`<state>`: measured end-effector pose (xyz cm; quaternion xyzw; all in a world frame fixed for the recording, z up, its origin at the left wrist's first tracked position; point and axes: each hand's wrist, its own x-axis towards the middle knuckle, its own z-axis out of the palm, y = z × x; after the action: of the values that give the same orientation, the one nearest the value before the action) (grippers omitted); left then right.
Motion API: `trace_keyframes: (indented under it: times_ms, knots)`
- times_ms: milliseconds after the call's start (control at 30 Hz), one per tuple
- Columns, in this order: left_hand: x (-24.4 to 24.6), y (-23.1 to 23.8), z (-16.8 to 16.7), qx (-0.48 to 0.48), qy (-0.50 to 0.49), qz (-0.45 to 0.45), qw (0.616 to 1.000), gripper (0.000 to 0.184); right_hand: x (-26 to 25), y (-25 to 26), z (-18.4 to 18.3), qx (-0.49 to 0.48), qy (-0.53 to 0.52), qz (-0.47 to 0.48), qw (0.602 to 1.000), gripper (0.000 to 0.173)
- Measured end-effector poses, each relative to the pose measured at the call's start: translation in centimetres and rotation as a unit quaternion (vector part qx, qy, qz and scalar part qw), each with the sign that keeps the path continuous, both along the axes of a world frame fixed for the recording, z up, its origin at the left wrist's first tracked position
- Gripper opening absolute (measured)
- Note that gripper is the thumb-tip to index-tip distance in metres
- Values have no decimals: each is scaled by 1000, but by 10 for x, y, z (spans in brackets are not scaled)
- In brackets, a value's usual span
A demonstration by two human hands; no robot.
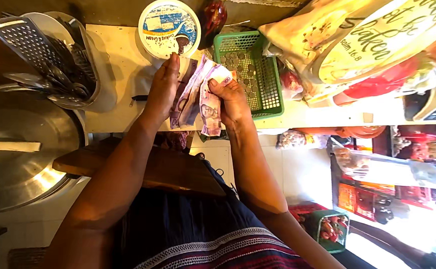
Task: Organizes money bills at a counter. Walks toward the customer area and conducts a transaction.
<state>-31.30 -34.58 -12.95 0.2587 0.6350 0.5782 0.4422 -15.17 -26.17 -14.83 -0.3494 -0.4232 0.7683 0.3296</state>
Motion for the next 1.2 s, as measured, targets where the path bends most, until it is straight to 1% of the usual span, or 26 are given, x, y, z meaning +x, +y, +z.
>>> trace_keyframes:
  times_ms: [67,100,133,167,233,267,300,400,500,567,633,667,700,733,800,833,867,900,967,1000,1067,1133,1200]
  knots:
    - [4,-1,1,21,-89,-58,994,66,-4,-1,1,4,-7,-1,1000,15]
    - [7,0,0,32,-118,-79,989,62,-7,-2,-1,7,-14,-9,1000,14]
    - [9,0,-1,38,-135,-114,984,56,-12,-4,-3,12,-27,-21,999,15]
    - [9,-1,-4,38,-141,-136,980,45,-16,-5,-7,25,-41,-33,998,17]
    - [12,0,-7,21,-134,-146,980,21,-22,-7,-19,83,-76,-43,993,24]
    - [13,1,-8,0,-125,-142,982,19,-23,-8,-24,114,-92,-44,988,30]
    - [14,1,-8,-21,-123,-135,983,23,-23,-10,-26,136,-112,-46,983,36]
    - [13,1,-3,-53,-166,-89,981,34,-19,-16,-28,145,-171,-63,973,40]
    - [13,0,0,-57,-228,-56,970,34,-18,-24,-32,177,-203,-53,962,47]
    - [17,1,0,-47,-250,-66,965,30,-24,-27,-35,204,-205,-36,957,61]
    - [17,2,-3,-32,-240,-77,967,29,-30,-30,-32,163,-221,-13,962,78]
    - [16,3,-5,-33,-224,-57,972,28,-29,-29,-28,125,-224,5,967,81]
    - [14,5,-5,-40,-213,-26,976,28,-26,-26,-24,85,-220,14,972,78]
    - [9,7,-4,-45,-211,8,976,29,-22,-23,-20,35,-202,17,979,67]
    - [-6,8,-3,-36,-219,64,973,27,-11,-13,-13,-109,-103,16,989,23]
    - [-13,7,-1,-33,-220,84,971,25,-6,-8,-9,-186,-51,6,981,25]
    - [-19,7,2,-39,-218,103,970,24,-1,-4,-6,-246,-5,-3,969,38]
    - [-25,6,4,-44,-213,117,969,24,3,-2,-4,-287,36,-8,957,50]
    - [-31,5,7,-47,-187,118,974,21,8,0,-8,-325,119,12,938,77]
    - [-33,3,7,-49,-160,101,981,19,10,0,-11,-322,158,33,933,88]
    - [-33,-1,5,-47,-93,44,994,20,11,-2,-20,-296,222,66,927,98]
    - [-31,-3,3,-33,-43,-15,998,28,11,-2,-27,-265,262,85,924,100]
    - [-26,-5,3,-6,-12,-68,998,30,12,-1,-31,-238,283,103,924,99]
